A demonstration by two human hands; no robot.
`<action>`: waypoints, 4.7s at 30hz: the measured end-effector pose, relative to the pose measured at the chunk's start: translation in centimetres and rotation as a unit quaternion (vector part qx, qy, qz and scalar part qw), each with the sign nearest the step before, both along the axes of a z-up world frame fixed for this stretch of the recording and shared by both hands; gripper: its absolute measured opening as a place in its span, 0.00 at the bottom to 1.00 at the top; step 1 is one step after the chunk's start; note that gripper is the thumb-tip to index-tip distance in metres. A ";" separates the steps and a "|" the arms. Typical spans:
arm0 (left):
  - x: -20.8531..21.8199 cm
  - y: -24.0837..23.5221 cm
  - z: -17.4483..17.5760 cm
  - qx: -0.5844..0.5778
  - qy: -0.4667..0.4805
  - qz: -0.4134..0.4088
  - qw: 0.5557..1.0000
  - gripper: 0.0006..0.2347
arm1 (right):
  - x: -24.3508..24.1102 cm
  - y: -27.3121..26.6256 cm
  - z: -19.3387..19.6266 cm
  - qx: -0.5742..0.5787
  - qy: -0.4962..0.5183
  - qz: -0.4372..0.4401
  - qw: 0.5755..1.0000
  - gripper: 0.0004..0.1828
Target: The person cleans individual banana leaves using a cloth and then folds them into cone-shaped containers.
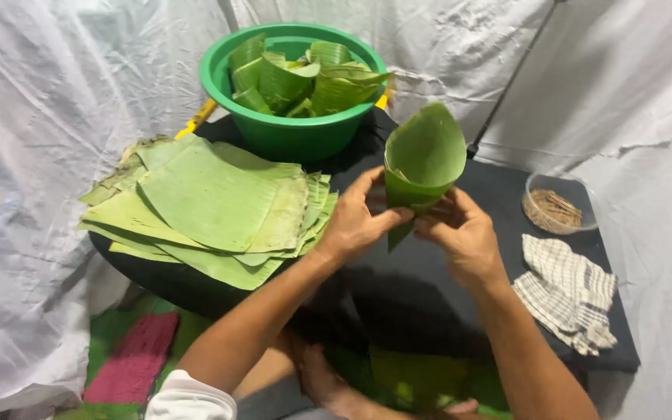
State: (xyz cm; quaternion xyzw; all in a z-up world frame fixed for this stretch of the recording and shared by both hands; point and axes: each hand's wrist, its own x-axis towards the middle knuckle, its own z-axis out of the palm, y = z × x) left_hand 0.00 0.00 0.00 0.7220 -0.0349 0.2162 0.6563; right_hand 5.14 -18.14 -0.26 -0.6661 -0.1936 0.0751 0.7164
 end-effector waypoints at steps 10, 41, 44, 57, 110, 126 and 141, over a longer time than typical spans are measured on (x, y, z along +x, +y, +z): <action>3.8 12.0 7.5 0.013 -0.107 0.012 0.994 0.34 | 5.4 11.9 6.9 0.048 -0.130 0.066 0.988 0.33; 13.4 29.6 2.1 0.366 0.013 0.101 0.925 0.39 | 15.9 22.7 1.3 -0.183 -0.359 -0.054 0.914 0.12; 14.7 31.4 1.4 0.452 0.117 0.211 0.859 0.38 | 15.9 22.6 1.1 -0.200 -0.361 -0.068 0.908 0.11; 17.8 32.1 2.3 0.579 0.186 0.194 0.770 0.38 | 13.6 22.1 2.2 -0.239 -0.307 -0.079 0.918 0.09; -9.4 16.9 -8.7 0.588 0.164 0.190 0.769 0.27 | -3.0 17.0 -4.8 -0.039 0.225 0.152 0.962 0.24; -10.7 7.6 -3.9 0.422 -0.091 0.102 0.896 0.24 | -0.6 12.7 -8.4 0.012 0.221 0.092 0.971 0.16; -3.8 -0.8 -6.3 0.643 -0.025 -0.014 0.766 0.28 | 7.5 -13.2 -12.2 -0.170 0.166 -0.009 0.971 0.13</action>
